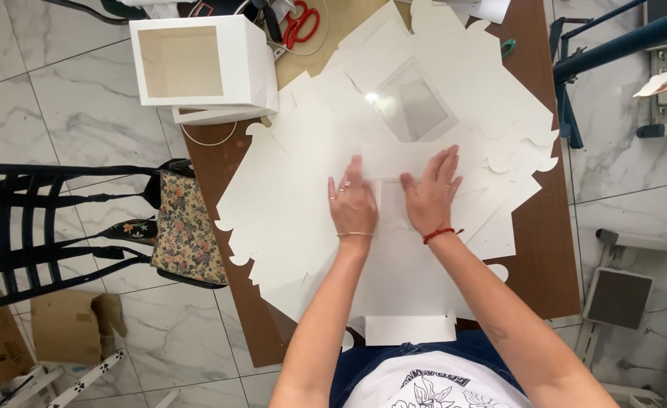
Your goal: The person folds flat white paper sheets into small rectangular boxes with clear windows. They fold the sides, tuck flaps, and secure the structure, then place the finished box on the table. The process is repeated with another sheet.
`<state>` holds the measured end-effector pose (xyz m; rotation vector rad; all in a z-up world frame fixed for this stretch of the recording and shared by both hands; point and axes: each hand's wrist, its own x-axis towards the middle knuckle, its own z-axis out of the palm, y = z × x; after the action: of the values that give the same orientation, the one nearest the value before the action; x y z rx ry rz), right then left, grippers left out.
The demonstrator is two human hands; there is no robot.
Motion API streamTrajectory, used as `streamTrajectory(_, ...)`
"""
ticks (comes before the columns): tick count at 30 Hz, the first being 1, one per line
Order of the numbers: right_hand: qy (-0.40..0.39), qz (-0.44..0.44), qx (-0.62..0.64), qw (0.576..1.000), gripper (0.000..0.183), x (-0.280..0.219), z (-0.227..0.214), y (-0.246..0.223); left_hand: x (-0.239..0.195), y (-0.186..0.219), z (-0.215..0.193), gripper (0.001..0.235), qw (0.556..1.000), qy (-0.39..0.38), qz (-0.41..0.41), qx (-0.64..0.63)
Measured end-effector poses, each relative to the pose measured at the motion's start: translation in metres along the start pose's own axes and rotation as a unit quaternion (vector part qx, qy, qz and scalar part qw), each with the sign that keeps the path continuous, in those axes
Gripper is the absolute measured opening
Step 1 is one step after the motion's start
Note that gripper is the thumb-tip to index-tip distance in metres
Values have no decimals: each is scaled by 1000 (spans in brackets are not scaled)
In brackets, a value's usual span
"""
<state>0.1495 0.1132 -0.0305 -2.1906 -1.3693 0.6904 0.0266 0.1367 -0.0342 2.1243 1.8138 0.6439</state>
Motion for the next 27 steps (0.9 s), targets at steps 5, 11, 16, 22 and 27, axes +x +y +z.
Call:
streamTrajectory(5,-95,67,-96,989,82,16,12,19,-11,-2,18,56,986,-32,94,131)
streamTrajectory(11,1,-98,-259,961,11,52,17,105,18,-32,54,26,995,-77,-53,22)
streamTrajectory(16,-38,217,344,913,65,51,-35,76,42,-44,47,67,906,-181,-321,-210)
streamTrajectory(22,-65,74,167,981,31,38,-40,96,33,-54,37,31,955,-218,-143,-139)
streamTrajectory(27,32,-309,-173,934,19,6,-39,92,23,-45,7,19,952,-265,134,72)
